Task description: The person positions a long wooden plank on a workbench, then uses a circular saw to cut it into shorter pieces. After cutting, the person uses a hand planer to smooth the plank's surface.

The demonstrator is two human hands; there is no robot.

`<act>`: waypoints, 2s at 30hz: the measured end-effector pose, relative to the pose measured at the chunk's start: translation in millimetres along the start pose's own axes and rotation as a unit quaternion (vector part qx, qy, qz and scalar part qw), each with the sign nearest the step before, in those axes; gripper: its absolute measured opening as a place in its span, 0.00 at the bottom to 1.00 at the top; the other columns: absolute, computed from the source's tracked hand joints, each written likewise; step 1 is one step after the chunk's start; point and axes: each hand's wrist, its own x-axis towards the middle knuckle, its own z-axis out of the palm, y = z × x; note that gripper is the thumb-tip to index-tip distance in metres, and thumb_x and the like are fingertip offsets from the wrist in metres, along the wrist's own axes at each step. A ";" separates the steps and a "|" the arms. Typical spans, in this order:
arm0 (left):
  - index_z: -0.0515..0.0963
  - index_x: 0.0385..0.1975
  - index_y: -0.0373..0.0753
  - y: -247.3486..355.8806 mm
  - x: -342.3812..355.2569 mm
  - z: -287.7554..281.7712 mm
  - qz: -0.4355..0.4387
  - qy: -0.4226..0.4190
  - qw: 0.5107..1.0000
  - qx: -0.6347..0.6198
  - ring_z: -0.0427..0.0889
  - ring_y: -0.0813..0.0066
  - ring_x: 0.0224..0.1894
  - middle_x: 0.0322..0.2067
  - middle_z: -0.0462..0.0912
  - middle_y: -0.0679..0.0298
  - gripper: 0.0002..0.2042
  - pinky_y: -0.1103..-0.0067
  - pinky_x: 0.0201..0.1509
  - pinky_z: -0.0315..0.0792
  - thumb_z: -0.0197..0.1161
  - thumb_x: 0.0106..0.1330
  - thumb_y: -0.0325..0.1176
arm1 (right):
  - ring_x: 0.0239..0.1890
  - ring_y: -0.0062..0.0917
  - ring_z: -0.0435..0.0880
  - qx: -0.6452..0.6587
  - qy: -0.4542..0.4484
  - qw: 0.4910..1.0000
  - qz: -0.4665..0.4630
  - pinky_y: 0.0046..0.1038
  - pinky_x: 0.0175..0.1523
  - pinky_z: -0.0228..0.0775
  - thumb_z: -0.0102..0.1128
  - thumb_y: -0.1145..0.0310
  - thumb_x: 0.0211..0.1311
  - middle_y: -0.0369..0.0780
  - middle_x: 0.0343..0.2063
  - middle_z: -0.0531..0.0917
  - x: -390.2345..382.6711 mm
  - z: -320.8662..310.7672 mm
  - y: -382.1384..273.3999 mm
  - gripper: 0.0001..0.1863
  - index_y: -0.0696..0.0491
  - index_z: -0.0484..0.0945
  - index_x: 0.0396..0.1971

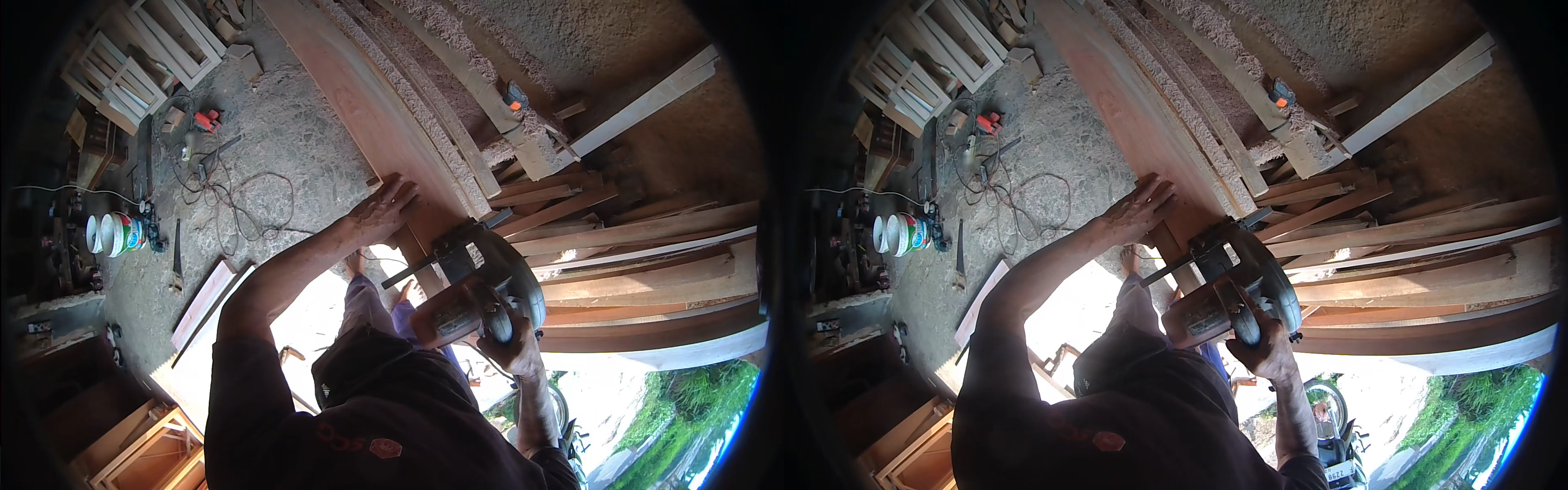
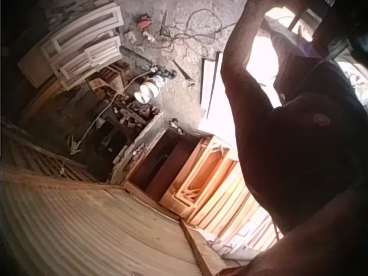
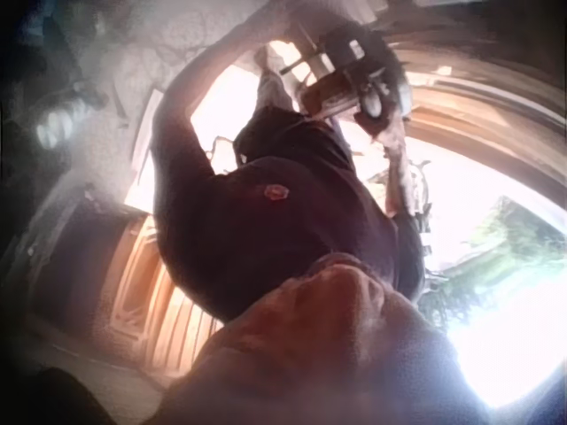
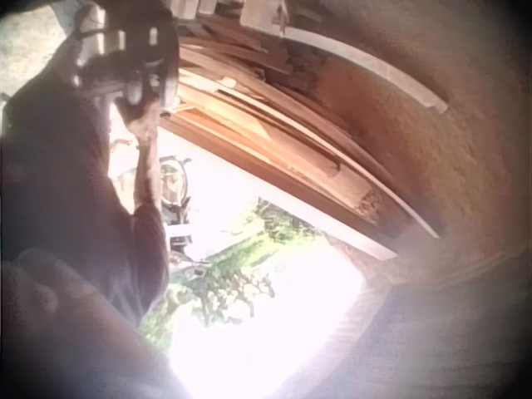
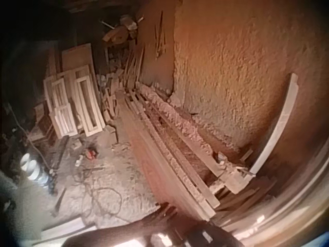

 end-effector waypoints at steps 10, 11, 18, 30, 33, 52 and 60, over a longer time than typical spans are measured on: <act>0.63 0.73 0.40 8.3 -3.7 34.8 -0.031 0.046 0.998 0.023 0.50 0.47 0.78 0.74 0.61 0.55 0.53 0.56 0.83 0.46 0.69 0.49 0.67 | 0.37 0.44 0.89 -0.007 0.096 0.995 -0.014 0.40 0.41 0.80 0.74 0.64 0.56 0.48 0.33 0.87 4.5 6.7 -7.1 0.24 0.55 0.77 0.51; 0.63 0.73 0.40 8.5 -4.0 34.4 -0.037 0.071 0.996 0.024 0.50 0.47 0.78 0.74 0.61 0.55 0.53 0.56 0.83 0.45 0.68 0.49 0.67 | 0.37 0.44 0.89 -0.008 0.083 0.996 -0.005 0.40 0.41 0.80 0.75 0.63 0.56 0.48 0.33 0.87 6.1 5.5 -7.8 0.25 0.55 0.77 0.51; 0.60 0.75 0.41 5.1 0.2 38.7 -0.009 -0.012 1.000 -0.015 0.47 0.51 0.80 0.74 0.62 0.57 0.55 0.56 0.84 0.39 0.64 0.50 0.72 | 0.36 0.40 0.89 -0.018 0.024 0.999 0.042 0.38 0.41 0.78 0.76 0.61 0.55 0.46 0.31 0.87 8.4 2.6 -0.8 0.23 0.55 0.81 0.47; 0.57 0.75 0.37 6.3 -1.6 37.8 -0.031 -0.001 0.999 -0.027 0.47 0.50 0.80 0.75 0.59 0.57 0.59 0.58 0.84 0.43 0.63 0.49 0.76 | 0.33 0.29 0.86 0.030 0.004 0.999 0.014 0.33 0.41 0.77 0.75 0.64 0.56 0.41 0.28 0.85 9.3 0.6 2.3 0.21 0.55 0.79 0.46; 0.57 0.75 0.37 4.2 0.1 36.6 -0.022 -0.017 0.999 -0.021 0.46 0.50 0.80 0.76 0.58 0.56 0.59 0.58 0.84 0.43 0.62 0.49 0.76 | 0.33 0.30 0.86 0.004 -0.004 1.000 0.002 0.34 0.42 0.78 0.75 0.64 0.56 0.41 0.29 0.86 9.3 0.9 4.1 0.21 0.55 0.79 0.46; 0.59 0.74 0.37 -1.6 -1.4 35.8 0.018 0.006 1.000 0.019 0.54 0.61 0.79 0.74 0.62 0.57 0.54 0.64 0.85 0.41 0.65 0.53 0.69 | 0.33 0.41 0.89 -0.034 0.003 0.999 0.008 0.38 0.39 0.80 0.72 0.65 0.54 0.47 0.29 0.86 15.3 4.1 15.6 0.21 0.58 0.78 0.46; 0.62 0.73 0.40 -19.7 1.7 72.4 0.055 0.099 0.915 0.386 0.55 0.64 0.79 0.73 0.63 0.58 0.47 0.68 0.85 0.45 0.67 0.56 0.61 | 0.35 0.42 0.90 0.000 -0.005 1.000 -0.015 0.39 0.40 0.81 0.71 0.67 0.54 0.49 0.31 0.87 39.3 5.9 -1.4 0.21 0.59 0.78 0.47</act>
